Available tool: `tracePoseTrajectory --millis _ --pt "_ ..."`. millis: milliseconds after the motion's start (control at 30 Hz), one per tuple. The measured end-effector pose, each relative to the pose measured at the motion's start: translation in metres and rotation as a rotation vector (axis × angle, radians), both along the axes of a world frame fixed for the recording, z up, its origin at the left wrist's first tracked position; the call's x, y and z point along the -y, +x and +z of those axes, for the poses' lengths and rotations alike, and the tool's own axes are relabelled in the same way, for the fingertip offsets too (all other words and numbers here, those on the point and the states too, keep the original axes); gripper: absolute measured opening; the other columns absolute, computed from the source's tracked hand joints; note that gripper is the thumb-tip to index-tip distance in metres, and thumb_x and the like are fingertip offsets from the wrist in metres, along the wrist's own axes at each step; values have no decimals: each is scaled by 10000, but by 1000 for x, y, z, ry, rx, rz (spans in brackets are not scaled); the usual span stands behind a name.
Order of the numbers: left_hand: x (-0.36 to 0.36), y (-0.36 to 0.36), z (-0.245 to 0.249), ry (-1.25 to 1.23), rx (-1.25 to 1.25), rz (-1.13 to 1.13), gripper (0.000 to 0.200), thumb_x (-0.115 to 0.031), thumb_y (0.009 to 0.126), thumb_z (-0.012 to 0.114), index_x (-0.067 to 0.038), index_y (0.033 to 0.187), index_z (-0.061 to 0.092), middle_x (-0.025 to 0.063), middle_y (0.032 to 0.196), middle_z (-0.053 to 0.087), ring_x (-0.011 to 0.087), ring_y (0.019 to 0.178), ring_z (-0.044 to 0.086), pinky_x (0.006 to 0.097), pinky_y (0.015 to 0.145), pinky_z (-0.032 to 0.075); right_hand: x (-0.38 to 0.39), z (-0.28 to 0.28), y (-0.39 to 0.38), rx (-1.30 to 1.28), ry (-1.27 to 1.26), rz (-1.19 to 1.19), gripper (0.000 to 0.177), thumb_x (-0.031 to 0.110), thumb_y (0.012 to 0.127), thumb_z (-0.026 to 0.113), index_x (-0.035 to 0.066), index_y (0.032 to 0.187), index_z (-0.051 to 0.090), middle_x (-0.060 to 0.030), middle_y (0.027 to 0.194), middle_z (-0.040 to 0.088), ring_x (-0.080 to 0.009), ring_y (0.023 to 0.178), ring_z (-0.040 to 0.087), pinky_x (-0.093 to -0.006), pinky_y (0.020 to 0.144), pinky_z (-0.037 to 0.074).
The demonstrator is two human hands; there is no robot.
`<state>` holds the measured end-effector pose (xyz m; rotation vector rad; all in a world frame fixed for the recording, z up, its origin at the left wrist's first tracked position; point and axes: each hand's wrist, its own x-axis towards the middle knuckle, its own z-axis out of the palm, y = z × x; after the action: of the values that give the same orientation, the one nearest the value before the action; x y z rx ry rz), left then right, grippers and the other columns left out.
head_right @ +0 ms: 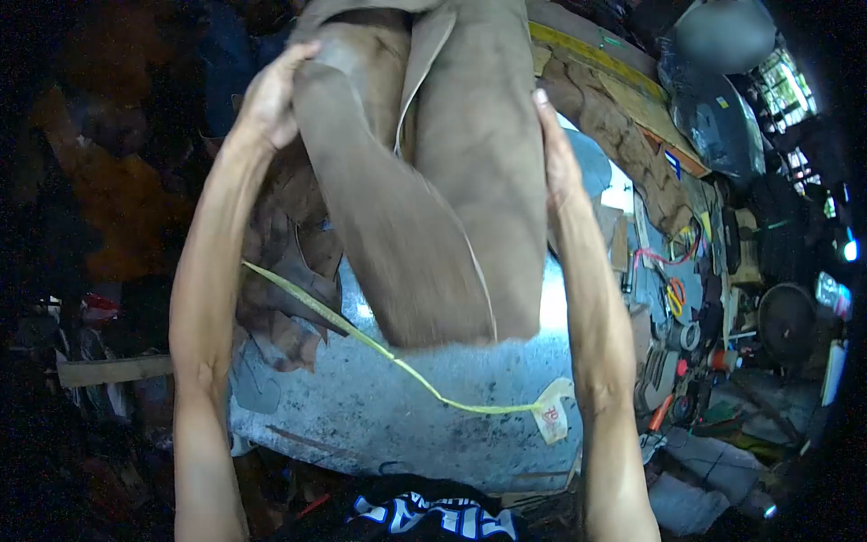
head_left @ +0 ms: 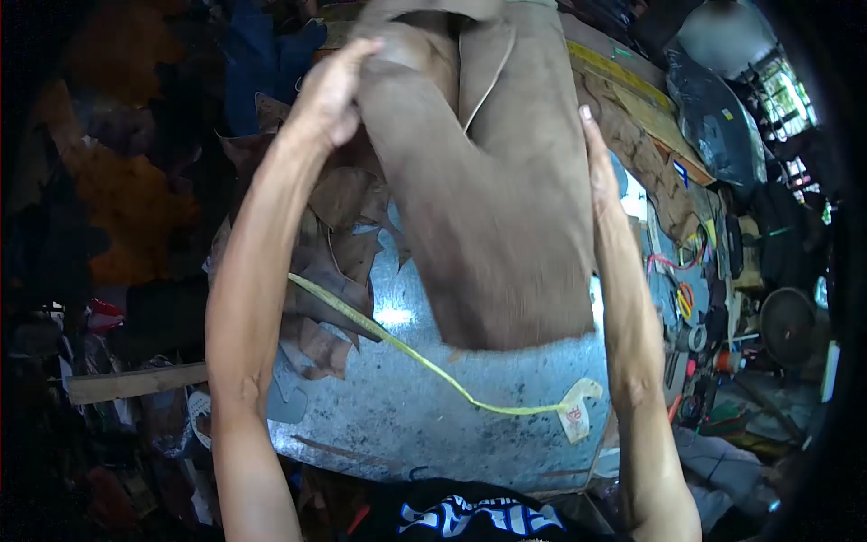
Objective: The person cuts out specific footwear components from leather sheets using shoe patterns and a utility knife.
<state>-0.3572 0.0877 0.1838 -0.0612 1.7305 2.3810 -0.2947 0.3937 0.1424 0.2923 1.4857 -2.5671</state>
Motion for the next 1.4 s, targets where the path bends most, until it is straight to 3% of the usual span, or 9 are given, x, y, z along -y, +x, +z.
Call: tracePoseTrajectory --millis 133,200,333,533,767,1033,1133,1267,1400 --pt "66 -26 -84 105 142 109 379 -241 898 564 6 1185 554 129 1141 616 208 1014 607 356 899 509 -47 -41 -41 5 379 -7 650 456 922 549 27 1389 405 -192 1350 486 -292 1136 564 -390 964 447" --pt "120 -48 -172 -169 380 293 364 -181 883 553 -4 1201 560 131 1162 603 206 1067 571 339 921 477 -39 -40 -27 -42 934 51 745 506 887 577 32 1419 360 -260 1383 427 -336 1204 504 -402 993 417" --pt "112 -12 -172 -484 299 359 391 -152 858 565 -22 1227 557 120 1138 617 205 1006 590 326 853 488 -22 -96 -22 -286 1877 99 879 535 798 661 139 1478 267 -275 1444 326 -459 1317 338 -491 1033 360" --pt "154 -15 -179 -613 150 188 472 -77 830 577 -55 1298 516 114 1117 632 230 979 591 335 842 476 -14 -109 -19 -167 1982 32 945 446 767 714 165 1491 175 -234 1500 216 -463 1330 285 -609 1016 326" --pt "70 78 -151 -1884 -640 -83 630 -407 853 623 -123 1386 444 154 1512 269 364 1390 244 505 1104 245 26 -141 -1 -499 2506 174 644 295 839 620 259 1435 378 -147 1550 156 -424 1392 189 -625 1071 229" --pt "84 99 -194 -1819 -552 -82 698 -558 826 559 -101 1349 493 152 1497 309 334 1420 172 510 1147 98 -146 -90 -30 -657 2187 236 476 355 806 638 301 1276 578 -137 1508 289 -387 1329 352 -494 1059 332" --pt "82 100 -193 -1809 -550 -74 683 -547 832 559 -100 1344 499 151 1498 307 334 1420 173 511 1147 99 -231 -40 -24 507 2361 -104 493 243 868 521 262 1359 483 -180 1473 330 -434 1293 370 -592 993 351" --pt "76 101 -193 -1810 -540 -100 668 -536 840 555 -96 1341 502 154 1493 318 336 1417 181 507 1148 100 -330 -71 17 -147 2585 -551 554 246 874 491 263 1419 398 -157 1528 246 -429 1325 331 -639 1005 305" --pt "78 100 -190 -1827 -597 -63 644 -497 857 568 -84 1346 493 161 1483 332 342 1406 216 508 1143 126 -262 -86 86 -98 2491 -261 642 222 807 603 209 1416 400 -196 1510 260 -421 1313 356 -566 1044 300"
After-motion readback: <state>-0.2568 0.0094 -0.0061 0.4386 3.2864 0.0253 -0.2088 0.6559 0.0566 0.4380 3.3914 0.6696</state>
